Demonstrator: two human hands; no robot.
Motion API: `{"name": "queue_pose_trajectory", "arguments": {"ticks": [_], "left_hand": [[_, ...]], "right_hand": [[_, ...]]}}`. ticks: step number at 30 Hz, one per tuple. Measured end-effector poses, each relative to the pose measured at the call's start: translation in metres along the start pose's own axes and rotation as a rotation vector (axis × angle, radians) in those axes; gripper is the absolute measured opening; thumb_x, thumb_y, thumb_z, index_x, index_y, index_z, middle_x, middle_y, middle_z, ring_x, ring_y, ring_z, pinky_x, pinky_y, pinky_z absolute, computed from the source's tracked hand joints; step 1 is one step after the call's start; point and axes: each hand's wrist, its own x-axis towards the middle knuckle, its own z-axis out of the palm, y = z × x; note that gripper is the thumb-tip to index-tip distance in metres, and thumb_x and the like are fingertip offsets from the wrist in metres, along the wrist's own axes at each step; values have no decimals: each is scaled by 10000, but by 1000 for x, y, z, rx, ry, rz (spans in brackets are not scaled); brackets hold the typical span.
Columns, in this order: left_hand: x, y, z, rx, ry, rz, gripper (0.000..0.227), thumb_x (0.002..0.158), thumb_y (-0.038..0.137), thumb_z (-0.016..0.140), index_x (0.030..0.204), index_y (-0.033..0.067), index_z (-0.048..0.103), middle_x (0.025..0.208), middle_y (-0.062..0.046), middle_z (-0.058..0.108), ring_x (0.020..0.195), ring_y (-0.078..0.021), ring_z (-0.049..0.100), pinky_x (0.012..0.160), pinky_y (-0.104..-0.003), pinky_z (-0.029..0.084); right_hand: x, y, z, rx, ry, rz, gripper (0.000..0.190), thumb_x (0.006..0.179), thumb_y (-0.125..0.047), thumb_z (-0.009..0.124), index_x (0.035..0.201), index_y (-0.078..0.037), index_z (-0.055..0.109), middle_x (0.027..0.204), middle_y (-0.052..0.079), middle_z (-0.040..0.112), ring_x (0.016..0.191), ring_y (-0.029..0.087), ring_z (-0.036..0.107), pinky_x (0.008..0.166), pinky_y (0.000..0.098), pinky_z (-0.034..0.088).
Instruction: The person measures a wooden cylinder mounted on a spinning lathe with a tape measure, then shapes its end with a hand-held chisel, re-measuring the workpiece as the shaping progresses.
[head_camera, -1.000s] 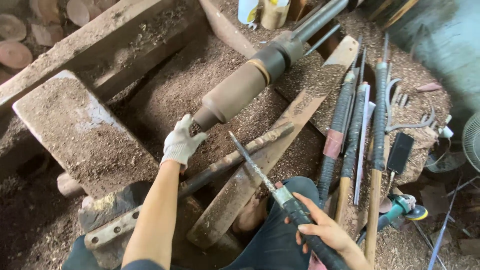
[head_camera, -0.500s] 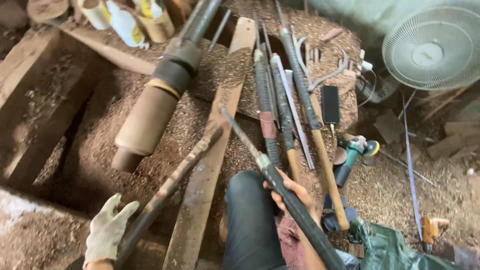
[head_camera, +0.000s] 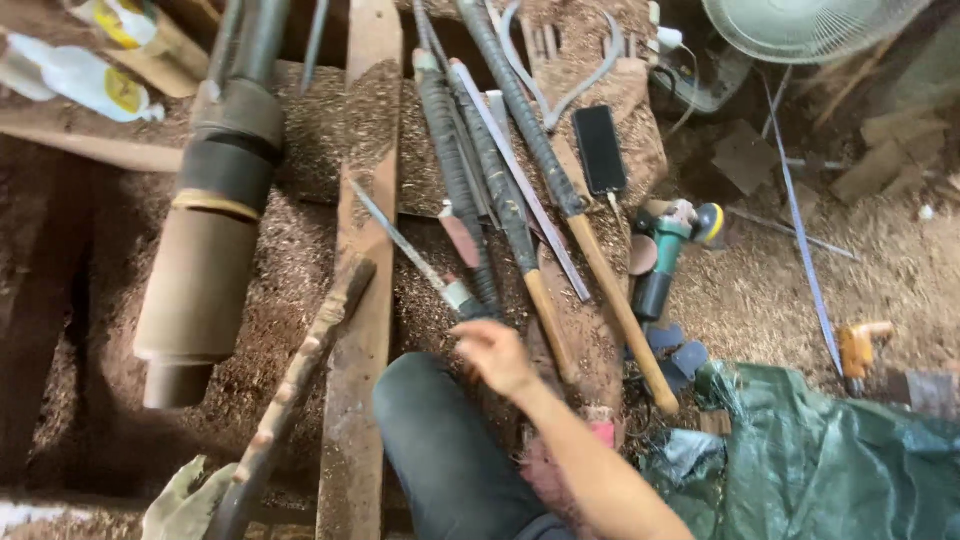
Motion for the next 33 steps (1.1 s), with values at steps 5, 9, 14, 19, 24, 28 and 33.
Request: {"name": "queue_pose_trajectory", "arguments": {"ticks": [5,9,14,19,24,28,33], "left_hand": [[-12,83,-5,-227,-8,-54,872,818,348,783,1584,173,404,1296,-250,673,1089,-426,665,934,-568,514],[-111,198,-13,214,217,-58,833,814,489,801,1531,174,520,1332,-186,676,1142,-346,705,1026,-424,533],[-161,224,-8,249,461,196,714,784,466,810,1396,152,614,1347,-133,671,1200,-351,659,1031,-424,507],[-222,260,-24,297,731,662,568,745,350,831,1221,87,665,1137,-128,691,1057,-354,672,933,-420,541],[-242,307,-14,561,1069,1200,518,812,321,809,1258,158,601,1263,-101,504,1175,-327,510,1002,-554,452],[-242,311,-30,704,1039,1160,577,737,405,777,1252,182,644,1265,-63,563,1181,-309,557,1014,-597,473],[-206,260,-51,289,340,565,234,902,415,690,829,220,795,754,-55,763,631,-251,737,621,-392,587]], "right_hand": [[58,-15,-95,-859,509,-365,253,944,-184,615,1149,-66,707,1023,170,726,921,356,696,814,471,564],[99,-16,-119,-1216,477,-36,377,974,-332,534,1228,-73,637,1051,217,710,967,456,682,823,588,529],[101,-47,-129,-1213,333,83,382,947,-356,542,1133,-54,683,1022,275,714,957,485,686,842,587,530],[112,-19,-135,-665,397,-124,280,975,-110,578,1181,10,724,929,208,732,848,310,698,782,455,546],[75,-87,-3,-759,-209,-304,222,950,-67,643,1149,-33,735,979,100,776,876,186,714,819,332,545],[83,-126,92,-762,-662,-350,238,908,-107,632,1112,-84,752,931,85,782,835,206,722,764,348,572],[164,-150,141,-1007,-857,-300,219,877,-243,717,1035,-108,788,856,95,773,769,215,701,728,368,552]]}}
